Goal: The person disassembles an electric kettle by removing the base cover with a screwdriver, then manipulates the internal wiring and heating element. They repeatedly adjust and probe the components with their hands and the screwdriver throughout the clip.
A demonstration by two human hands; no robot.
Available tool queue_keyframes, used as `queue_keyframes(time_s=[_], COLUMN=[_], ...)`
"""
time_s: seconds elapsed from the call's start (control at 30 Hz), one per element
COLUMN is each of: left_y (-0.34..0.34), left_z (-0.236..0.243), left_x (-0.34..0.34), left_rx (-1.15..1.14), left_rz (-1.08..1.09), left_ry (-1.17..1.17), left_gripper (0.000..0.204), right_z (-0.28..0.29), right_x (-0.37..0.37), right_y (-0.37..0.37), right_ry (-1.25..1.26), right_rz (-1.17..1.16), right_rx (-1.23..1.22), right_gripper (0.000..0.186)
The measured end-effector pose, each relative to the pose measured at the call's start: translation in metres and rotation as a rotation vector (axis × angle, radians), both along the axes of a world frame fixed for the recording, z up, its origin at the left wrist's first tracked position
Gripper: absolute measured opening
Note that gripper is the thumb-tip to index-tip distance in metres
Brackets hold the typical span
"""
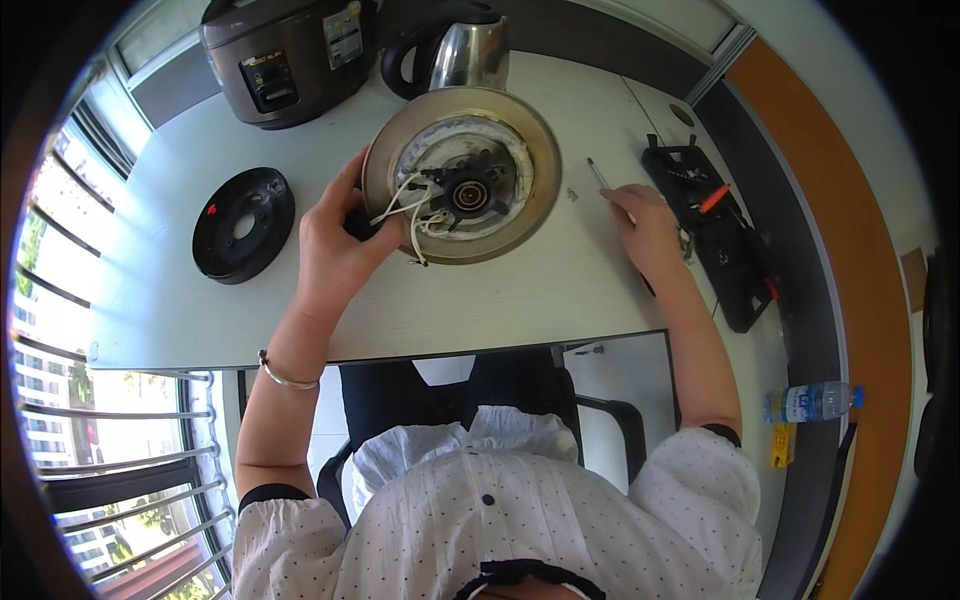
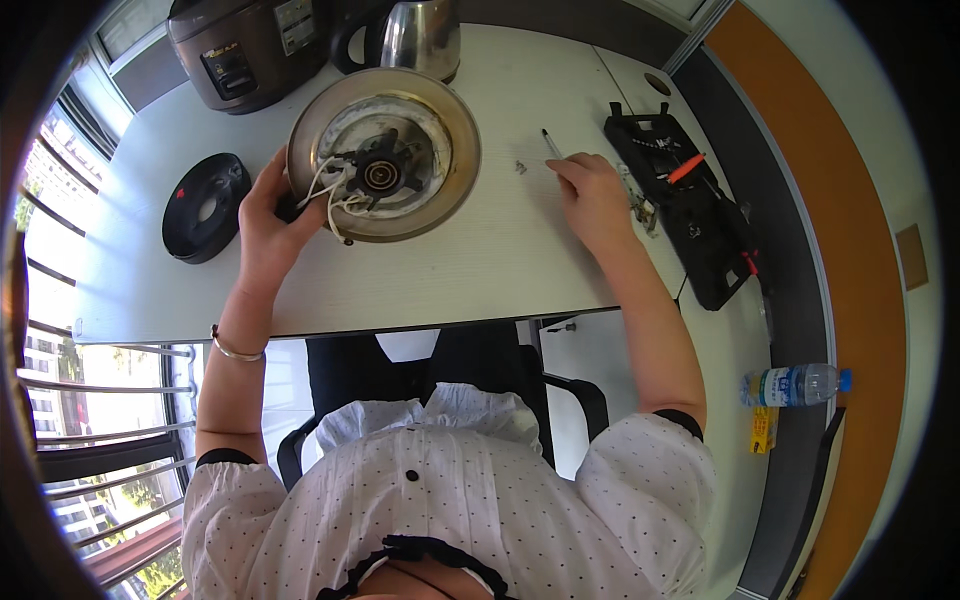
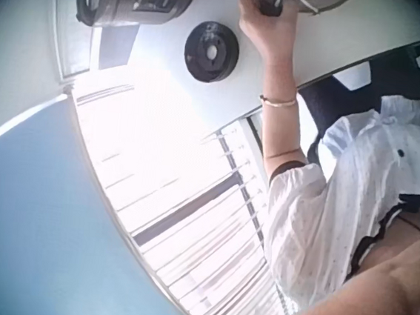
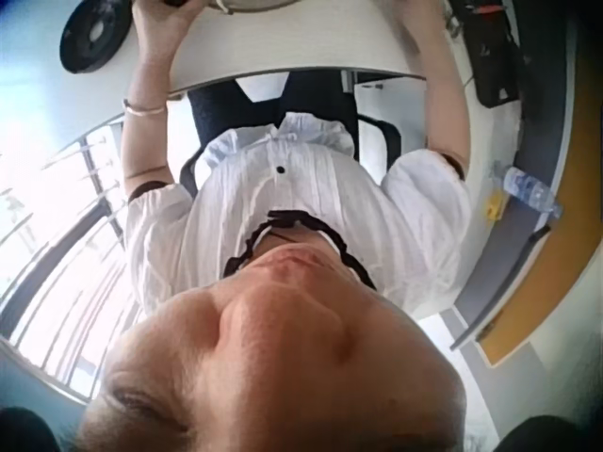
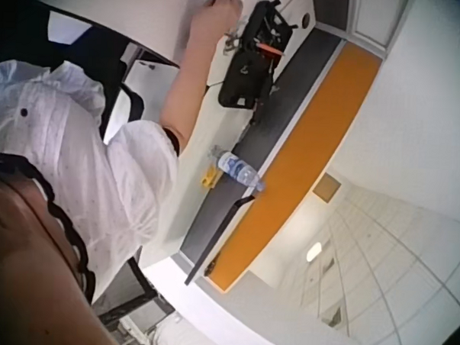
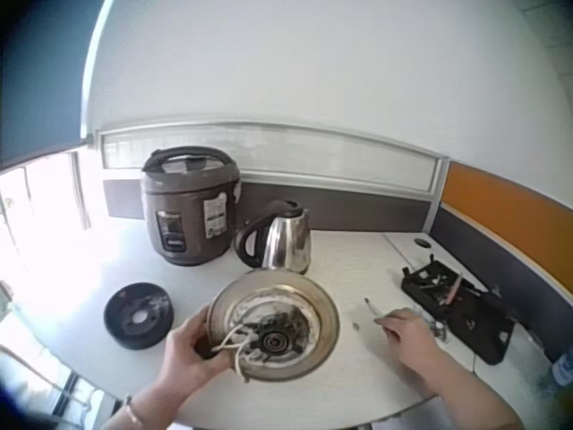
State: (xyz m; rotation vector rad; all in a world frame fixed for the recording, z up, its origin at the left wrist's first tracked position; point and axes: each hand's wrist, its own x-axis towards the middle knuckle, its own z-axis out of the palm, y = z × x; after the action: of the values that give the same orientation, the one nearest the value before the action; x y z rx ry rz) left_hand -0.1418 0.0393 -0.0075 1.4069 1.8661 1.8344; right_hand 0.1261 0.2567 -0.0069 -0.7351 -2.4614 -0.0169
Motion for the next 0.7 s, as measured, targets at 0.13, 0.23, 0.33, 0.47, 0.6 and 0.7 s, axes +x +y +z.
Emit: queue_keyframes(time_s=[0.13,0.23,0.33,0.47,0.6,0.7], left_y=[-0.004,-0.002,-0.004,-0.001,-0.001,-0.002], left_z=[0.003,0.001,0.000,-0.003,-0.002,0.000], left_x=[0.001,0.001,0.000,-0.005,-0.005,-0.004], left_rx=[-0.049,-0.020,-0.032,-0.038,-0.040,-0.029], left_rz=[0.015,0.008,0.015,0.005,0.001,0.002], left_ry=[0.023,0.007,-0.006,-0.015,-0.018,-0.010], left_gripper=[0.067,0.068,0.068,0.068,0.069,0.069], right_z=[0.003,0.010,0.021,0.021,0.026,0.026], right_x=[0.025,0.039,0.042,0.049,0.049,0.049], right_y=[0.003,0.004,0.004,0.018,0.019,0.022], right_ry=[-0.096,-0.275,-0.448,-0.508,-0.474,-0.491], right_rz=[-0.018,-0.018,0.028,0.118,0.195,0.237], right_rx=[-0.019,0.028,-0.004,-0.017,-0.002,0.009], right_gripper=[0.035,0.042,0.047,0.049,0.040,0.036])
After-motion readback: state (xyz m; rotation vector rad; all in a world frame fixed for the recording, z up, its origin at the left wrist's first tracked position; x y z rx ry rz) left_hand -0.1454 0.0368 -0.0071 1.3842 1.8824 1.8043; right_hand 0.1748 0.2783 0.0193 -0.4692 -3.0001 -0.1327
